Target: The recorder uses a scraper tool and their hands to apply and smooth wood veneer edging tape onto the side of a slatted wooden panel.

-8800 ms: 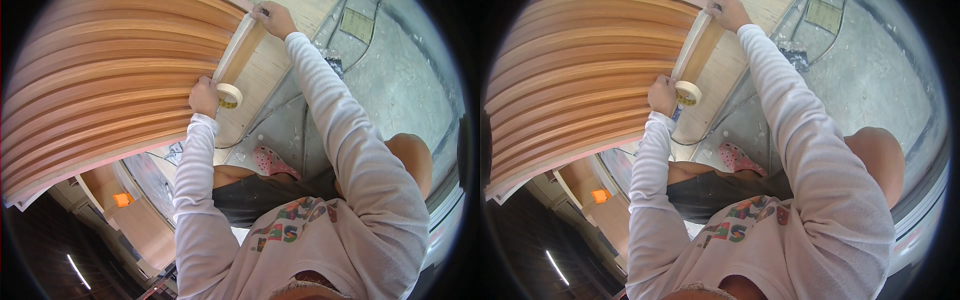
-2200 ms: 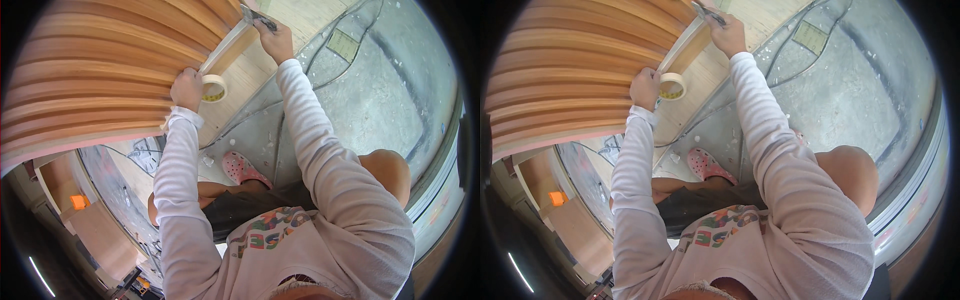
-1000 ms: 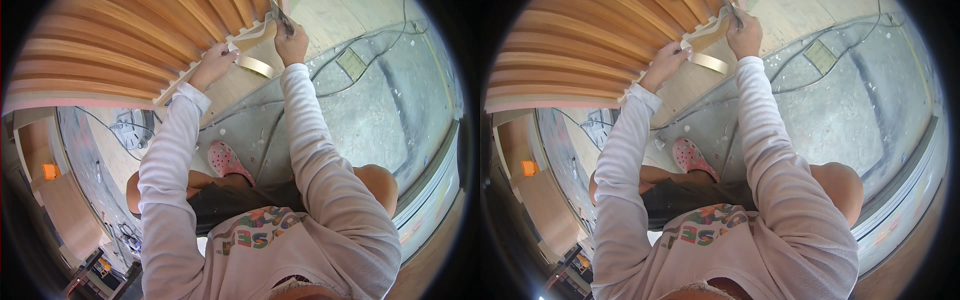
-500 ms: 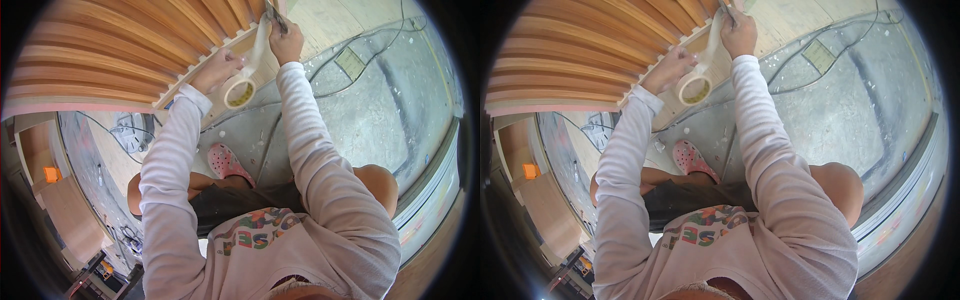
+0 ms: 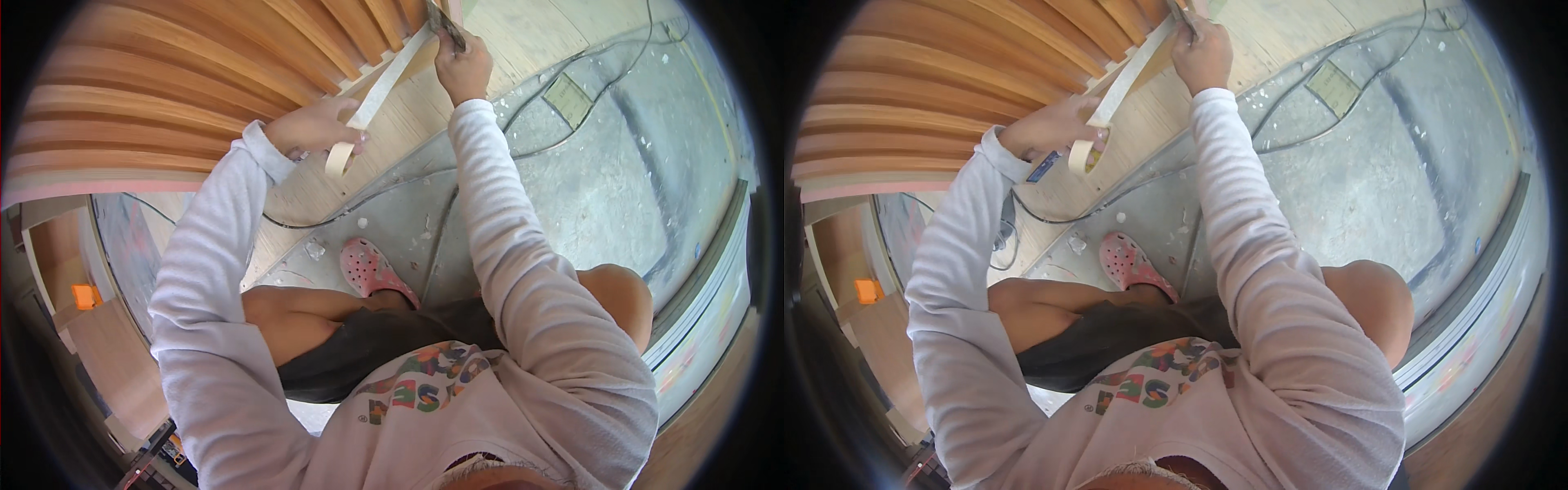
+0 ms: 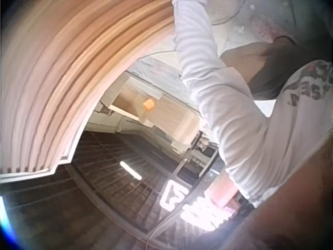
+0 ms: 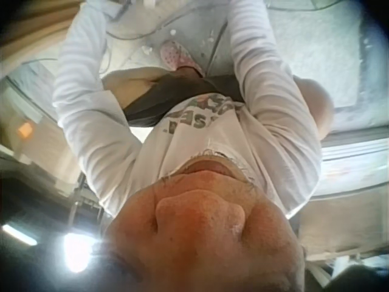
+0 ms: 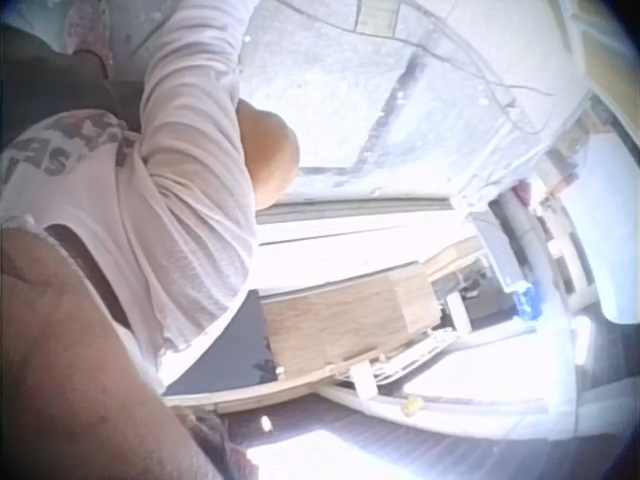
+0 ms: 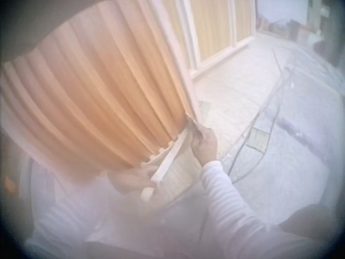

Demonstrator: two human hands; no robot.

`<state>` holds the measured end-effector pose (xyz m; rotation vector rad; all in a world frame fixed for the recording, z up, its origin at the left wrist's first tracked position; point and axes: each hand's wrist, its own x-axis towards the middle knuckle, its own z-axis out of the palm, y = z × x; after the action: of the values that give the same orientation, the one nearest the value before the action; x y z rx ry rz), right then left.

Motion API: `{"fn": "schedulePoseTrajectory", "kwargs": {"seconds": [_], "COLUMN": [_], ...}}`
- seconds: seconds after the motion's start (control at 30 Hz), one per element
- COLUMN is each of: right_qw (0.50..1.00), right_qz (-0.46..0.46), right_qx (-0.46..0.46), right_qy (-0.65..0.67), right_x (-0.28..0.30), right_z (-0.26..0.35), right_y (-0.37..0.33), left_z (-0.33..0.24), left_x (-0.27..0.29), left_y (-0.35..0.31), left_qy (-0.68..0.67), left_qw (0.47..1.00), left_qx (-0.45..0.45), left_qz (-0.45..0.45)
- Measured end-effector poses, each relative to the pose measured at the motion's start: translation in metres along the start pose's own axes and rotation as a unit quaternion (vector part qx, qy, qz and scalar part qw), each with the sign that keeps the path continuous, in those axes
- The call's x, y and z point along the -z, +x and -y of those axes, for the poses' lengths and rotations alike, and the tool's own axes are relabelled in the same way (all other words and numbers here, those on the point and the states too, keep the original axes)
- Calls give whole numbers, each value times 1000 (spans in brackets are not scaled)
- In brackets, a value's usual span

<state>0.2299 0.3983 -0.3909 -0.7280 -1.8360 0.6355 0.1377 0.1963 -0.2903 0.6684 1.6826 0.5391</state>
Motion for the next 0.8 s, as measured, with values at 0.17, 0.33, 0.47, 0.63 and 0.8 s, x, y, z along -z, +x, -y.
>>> {"fn": "schedulePoseTrajectory", "kwargs": {"seconds": [0.17, 0.33, 0.47, 0.63, 0.8], "right_qw": [999, 998, 995, 997, 991], "right_qz": [35, 7, 45, 24, -21], "right_qx": [-15, 48, 34, -59, -91], "right_qy": [5, -29, -82, 50, 94], "right_x": [1, -9, -8, 19, 47], "right_z": [1, -6, -11, 2, 11], "right_y": [-2, 4, 11, 14, 30], "left_z": [9, 11, -1, -15, -14], "left_x": [2, 7, -4, -11, -15], "left_y": [-2, 4, 9, 6, 14], "left_qy": [-44, -53, -101, -59, -56], "left_qw": [992, 986, 978, 980, 980], "left_qx": [18, 3, -16, -2, -11], "left_qz": [-113, -159, -184, -190, -191]}}
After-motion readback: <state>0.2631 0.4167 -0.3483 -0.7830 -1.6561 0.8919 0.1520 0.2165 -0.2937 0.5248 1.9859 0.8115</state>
